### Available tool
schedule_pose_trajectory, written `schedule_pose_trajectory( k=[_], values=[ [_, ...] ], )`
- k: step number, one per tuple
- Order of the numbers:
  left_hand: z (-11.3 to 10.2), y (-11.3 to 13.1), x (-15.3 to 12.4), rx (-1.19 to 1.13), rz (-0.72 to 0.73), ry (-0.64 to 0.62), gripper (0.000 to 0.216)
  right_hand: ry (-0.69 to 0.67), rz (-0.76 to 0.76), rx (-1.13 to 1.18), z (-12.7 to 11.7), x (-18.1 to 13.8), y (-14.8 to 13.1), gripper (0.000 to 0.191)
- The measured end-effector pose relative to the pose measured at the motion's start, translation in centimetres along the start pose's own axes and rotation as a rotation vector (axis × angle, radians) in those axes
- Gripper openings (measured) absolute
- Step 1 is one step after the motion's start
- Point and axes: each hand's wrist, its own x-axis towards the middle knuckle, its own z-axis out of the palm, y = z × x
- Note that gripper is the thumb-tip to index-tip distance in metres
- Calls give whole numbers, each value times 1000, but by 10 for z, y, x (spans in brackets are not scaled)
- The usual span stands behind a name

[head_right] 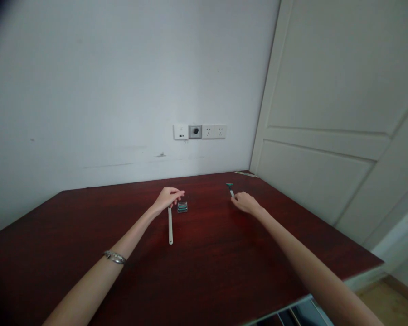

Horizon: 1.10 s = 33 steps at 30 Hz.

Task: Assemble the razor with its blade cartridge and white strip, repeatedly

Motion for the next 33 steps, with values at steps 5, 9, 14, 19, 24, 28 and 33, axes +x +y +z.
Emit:
schedule_pose_trajectory(
  k=[5, 9, 14, 19, 24, 28, 33],
  values=[
    [1, 0, 1, 32, -5, 0, 28, -77, -4, 3, 6, -5, 17, 51],
    [1, -2, 1, 89, -24, 2, 29, -132, 11, -48, 8, -4, 15, 49],
    [-4, -6, 0, 138, -46, -14, 27, -163, 12, -92, 12, -4, 12, 51],
    [-11, -14, -2, 189, -65, -25, 30, -143, 27, -107, 13, -5, 11, 51],
    [-25, -23, -10, 295, -76, -28, 30, -153, 87, -99, 12, -8, 5, 51],
    [-35, -28, -18, 395, -120, -15, 24, -131, 151, -89, 12, -11, -2, 51],
    [-37, -33, -26, 489, -136, -72, 23, -91, 188, -78, 15, -13, -6, 51]
  ],
)
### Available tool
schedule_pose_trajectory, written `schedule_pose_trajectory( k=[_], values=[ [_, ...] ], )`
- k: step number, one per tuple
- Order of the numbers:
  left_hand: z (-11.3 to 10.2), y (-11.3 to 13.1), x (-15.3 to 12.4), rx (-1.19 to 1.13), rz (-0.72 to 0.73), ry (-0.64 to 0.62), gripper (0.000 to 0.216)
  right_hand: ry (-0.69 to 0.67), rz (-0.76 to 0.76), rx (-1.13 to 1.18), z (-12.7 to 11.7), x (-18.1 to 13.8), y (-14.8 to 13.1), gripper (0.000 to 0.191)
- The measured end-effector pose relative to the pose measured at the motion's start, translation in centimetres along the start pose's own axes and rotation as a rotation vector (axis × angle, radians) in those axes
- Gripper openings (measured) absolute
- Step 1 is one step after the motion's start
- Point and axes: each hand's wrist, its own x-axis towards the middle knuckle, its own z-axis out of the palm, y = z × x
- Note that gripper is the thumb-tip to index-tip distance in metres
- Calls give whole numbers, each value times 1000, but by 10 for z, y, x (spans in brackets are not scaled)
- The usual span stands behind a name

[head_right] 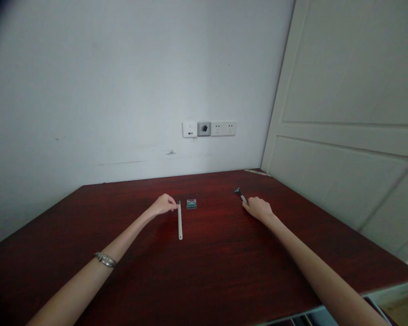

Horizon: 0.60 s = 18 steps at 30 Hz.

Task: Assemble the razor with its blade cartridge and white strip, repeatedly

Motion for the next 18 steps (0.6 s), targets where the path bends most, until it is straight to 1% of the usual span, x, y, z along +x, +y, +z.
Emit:
schedule_pose_trajectory(
  k=[4, 7, 11, 15, 18],
  values=[
    [5, 1, -4, 104, -60, -48, 27, 35, 18, -11, -5, -5, -3, 53],
    [8, 5, -7, 182, -117, -72, 28, 85, 6, -21, -12, -14, -11, 54],
    [13, 14, -13, 259, -166, -99, 32, 130, -71, -42, -21, -31, -30, 49],
    [18, 22, -18, 354, -202, -90, 38, 160, -146, -55, -26, -47, -50, 44],
    [20, 24, -18, 377, -212, -94, 36, 176, -193, -53, -29, -57, -63, 41]
  ],
)
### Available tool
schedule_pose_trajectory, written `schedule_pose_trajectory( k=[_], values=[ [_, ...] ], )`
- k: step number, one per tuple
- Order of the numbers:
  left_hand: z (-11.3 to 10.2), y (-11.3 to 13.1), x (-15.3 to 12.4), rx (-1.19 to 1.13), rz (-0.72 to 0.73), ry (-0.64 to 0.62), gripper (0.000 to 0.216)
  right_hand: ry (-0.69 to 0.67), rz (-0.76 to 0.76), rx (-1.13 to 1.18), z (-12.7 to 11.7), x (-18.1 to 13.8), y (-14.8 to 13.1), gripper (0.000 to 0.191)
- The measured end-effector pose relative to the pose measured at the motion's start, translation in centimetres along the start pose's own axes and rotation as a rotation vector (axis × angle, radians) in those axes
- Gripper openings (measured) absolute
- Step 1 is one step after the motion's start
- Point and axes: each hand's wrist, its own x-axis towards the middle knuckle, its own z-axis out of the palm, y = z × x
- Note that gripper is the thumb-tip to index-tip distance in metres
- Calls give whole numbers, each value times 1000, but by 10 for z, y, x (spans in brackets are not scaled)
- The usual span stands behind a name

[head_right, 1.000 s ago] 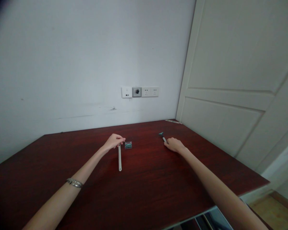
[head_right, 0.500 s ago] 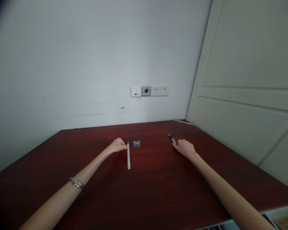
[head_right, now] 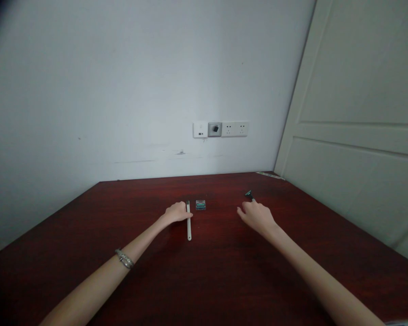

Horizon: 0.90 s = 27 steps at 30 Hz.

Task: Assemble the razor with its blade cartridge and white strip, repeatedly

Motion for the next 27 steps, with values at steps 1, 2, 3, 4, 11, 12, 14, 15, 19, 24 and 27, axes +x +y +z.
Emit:
schedule_pose_trajectory(
  k=[1, 2, 3, 4, 11, 12, 14, 15, 19, 24, 27],
  values=[
    [1, 0, 0, -1, -2, -3, 34, 4, -16, 4, -2, -2, -4, 40],
    [2, 0, 1, -4, -4, -5, 33, 7, -28, 8, -4, -3, -8, 39],
    [2, 0, 2, -10, -2, -4, 32, 8, -40, 12, -5, -5, -12, 38],
    [3, -1, 3, -17, 0, 0, 32, 7, -49, 15, -7, -6, -16, 38],
    [9, -2, 7, -84, 4, 37, 31, 23, -108, 32, -13, -18, -38, 38],
    [10, -1, 8, -99, -2, 42, 32, 23, -117, 38, -14, -20, -41, 38],
    [10, -1, 8, -126, -7, 55, 31, 23, -139, 53, -15, -23, -47, 38],
    [9, 0, 8, -137, -7, 66, 30, 22, -150, 63, -16, -25, -50, 39],
    [-2, 8, 7, -164, 5, 144, 29, 25, -182, 109, -20, -31, -67, 42],
    [-18, 27, 3, -184, 56, 221, 30, 30, -248, 166, -29, -35, -91, 49],
    [-22, 41, 0, -180, 100, 260, 29, 20, -256, 148, -34, -38, -101, 48]
  ],
)
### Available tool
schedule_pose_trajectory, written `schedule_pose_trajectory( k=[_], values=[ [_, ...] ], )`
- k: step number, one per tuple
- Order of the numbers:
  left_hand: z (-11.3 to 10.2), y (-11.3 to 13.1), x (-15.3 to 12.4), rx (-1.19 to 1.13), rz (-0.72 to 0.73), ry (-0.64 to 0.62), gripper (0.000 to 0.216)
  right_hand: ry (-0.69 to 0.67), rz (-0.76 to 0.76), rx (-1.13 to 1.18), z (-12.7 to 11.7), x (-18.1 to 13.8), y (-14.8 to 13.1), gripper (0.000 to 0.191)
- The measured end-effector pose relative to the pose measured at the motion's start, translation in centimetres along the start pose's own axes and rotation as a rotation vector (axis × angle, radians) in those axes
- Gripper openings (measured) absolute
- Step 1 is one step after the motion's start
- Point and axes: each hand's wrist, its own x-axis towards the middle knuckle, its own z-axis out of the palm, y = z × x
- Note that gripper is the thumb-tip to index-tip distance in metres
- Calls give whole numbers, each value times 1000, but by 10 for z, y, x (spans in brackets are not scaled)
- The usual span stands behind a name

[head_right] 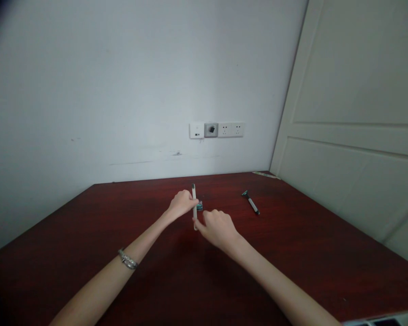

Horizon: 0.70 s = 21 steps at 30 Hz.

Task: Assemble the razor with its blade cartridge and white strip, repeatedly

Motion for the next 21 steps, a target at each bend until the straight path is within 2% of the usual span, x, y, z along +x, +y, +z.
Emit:
schedule_pose_trajectory(
  k=[6, 13, 17, 21],
  values=[
    [1, 22, -7, -41, 52, -14, 24, -13, 12, -73, 1, 1, -4, 34],
    [11, 39, -4, -124, 124, 41, 35, 31, 35, -97, 4, 1, 15, 31],
    [16, 46, 1, -192, 191, 83, 40, 56, 71, -115, -5, -4, 42, 32],
    [16, 40, 11, -216, 211, 95, 37, 12, 146, -110, -16, -9, 92, 35]
  ],
)
